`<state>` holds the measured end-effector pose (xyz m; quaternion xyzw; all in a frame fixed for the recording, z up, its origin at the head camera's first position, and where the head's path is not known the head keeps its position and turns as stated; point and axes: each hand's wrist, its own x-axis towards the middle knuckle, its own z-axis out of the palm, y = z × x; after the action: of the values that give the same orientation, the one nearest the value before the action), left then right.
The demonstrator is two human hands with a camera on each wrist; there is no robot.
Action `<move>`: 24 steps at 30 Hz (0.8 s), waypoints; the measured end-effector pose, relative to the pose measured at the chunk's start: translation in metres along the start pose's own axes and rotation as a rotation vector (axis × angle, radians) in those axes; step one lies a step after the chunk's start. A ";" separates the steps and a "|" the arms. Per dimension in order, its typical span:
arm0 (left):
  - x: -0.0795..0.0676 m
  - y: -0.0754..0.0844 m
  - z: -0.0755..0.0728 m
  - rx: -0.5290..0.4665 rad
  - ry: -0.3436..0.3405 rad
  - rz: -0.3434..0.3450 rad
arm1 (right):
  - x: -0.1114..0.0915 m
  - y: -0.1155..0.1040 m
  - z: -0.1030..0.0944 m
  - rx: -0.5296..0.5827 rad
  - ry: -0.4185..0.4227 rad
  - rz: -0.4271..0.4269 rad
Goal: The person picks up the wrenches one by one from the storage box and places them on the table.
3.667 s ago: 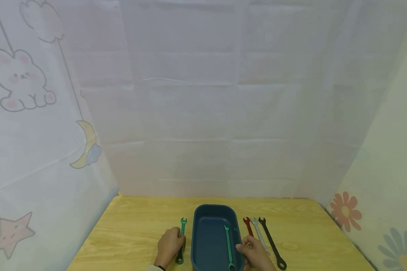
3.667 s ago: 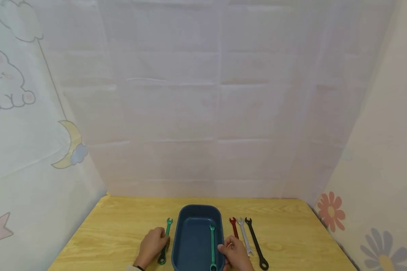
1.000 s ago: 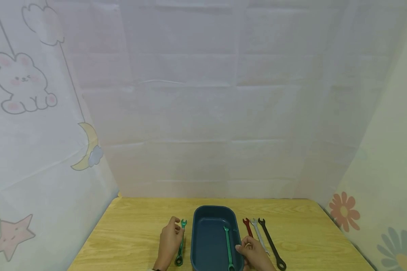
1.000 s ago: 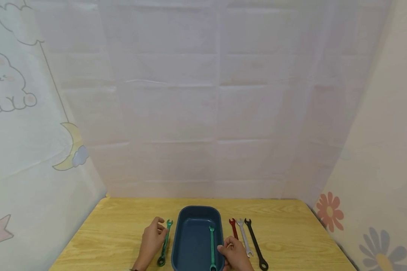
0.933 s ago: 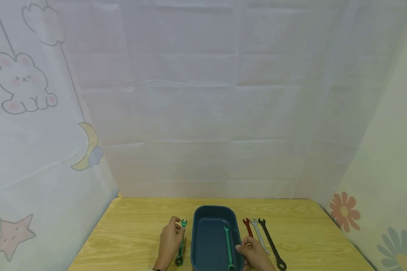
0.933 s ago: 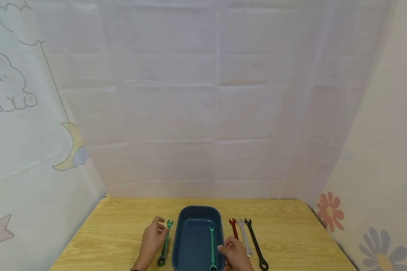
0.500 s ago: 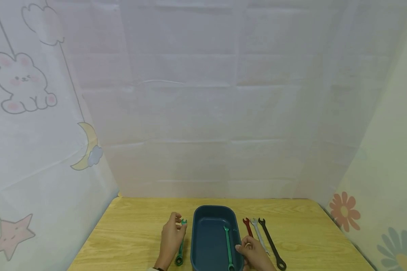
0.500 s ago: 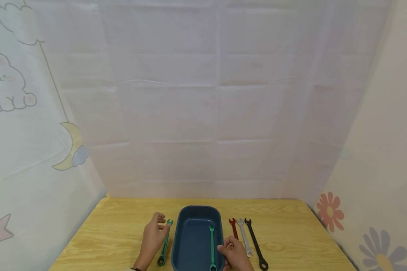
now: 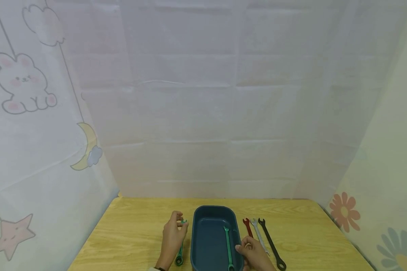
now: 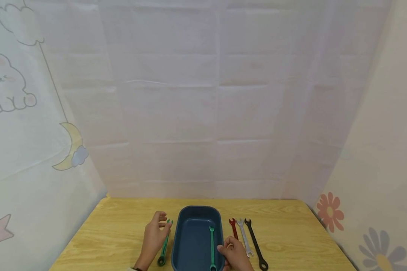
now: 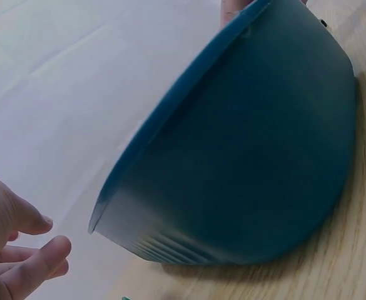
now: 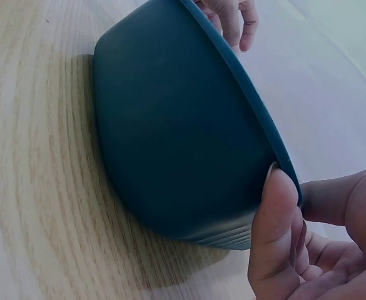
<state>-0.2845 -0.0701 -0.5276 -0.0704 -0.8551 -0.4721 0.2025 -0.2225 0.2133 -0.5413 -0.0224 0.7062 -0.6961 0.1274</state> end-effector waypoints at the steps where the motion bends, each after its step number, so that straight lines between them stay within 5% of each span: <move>1: 0.000 0.001 0.000 0.000 0.006 0.001 | 0.000 0.000 0.000 -0.003 0.000 0.001; 24: 0.002 0.006 0.007 -0.032 0.066 0.062 | 0.001 0.002 -0.003 0.036 -0.018 -0.009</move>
<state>-0.2861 -0.0612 -0.5259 -0.0847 -0.8378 -0.4811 0.2438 -0.2234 0.2160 -0.5430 -0.0295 0.6922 -0.7091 0.1310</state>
